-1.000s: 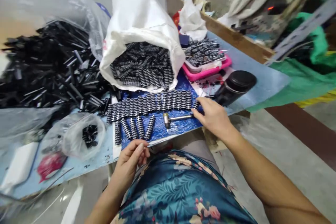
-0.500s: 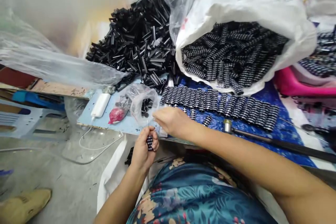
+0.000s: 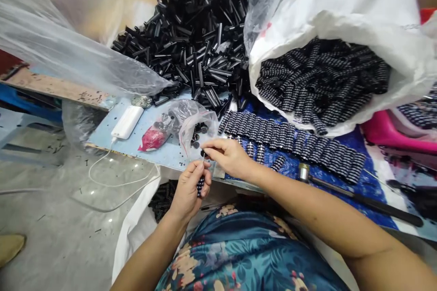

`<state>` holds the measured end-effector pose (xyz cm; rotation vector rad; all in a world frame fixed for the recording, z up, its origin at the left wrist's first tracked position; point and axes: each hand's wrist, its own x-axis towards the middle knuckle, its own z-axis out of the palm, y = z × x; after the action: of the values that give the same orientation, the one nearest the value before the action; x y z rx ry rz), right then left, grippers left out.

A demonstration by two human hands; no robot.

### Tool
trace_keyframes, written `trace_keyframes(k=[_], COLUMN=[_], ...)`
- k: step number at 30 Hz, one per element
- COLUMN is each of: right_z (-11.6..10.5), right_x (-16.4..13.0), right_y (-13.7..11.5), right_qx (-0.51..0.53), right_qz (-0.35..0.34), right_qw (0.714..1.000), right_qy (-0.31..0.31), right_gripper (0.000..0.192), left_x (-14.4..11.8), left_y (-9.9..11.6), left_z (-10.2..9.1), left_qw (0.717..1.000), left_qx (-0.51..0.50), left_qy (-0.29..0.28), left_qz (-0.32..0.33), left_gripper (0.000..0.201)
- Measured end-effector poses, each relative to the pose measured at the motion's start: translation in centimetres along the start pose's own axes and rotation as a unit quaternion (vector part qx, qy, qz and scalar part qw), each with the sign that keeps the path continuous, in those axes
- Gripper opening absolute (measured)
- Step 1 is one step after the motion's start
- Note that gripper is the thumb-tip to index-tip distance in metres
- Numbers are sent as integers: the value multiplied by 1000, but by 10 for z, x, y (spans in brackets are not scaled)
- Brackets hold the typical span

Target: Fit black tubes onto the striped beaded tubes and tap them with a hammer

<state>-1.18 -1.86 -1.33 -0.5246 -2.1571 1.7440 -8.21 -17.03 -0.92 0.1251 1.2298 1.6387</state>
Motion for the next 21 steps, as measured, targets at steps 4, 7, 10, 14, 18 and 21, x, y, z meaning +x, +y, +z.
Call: trace_keyframes(k=[4, 7, 10, 14, 18, 21], right_z=[-1, -4, -7, -8, -7, -2], right_x=[-26, -32, -37, -45, -39, -15], right_y=[-3, -5, -5, -3, -3, 0], right_qx=[-28, -70, -125, -222, -202, -222], right_qz=[-31, -80, -139, -259, -260, -205], right_qw=[996, 989, 975, 937, 943, 952], right_qy=[82, 107, 120, 74, 43, 58], right_gripper=[23, 19, 16, 25, 24, 20], left_x=[-2, -6, -10, -11, -7, -5], left_y=[-5, -7, -9, -13, -15, -12], left_z=[12, 17, 19, 23, 21, 12], left_qw=[1000, 999, 999, 1000, 998, 996], left_qx=[15, 27, 34, 18, -22, -30], left_qy=[-24, -27, -29, -3, 52, 63], left_qz=[-3, -5, 3, 7, 38, 58], left_gripper=[41, 41, 40, 44, 62, 55])
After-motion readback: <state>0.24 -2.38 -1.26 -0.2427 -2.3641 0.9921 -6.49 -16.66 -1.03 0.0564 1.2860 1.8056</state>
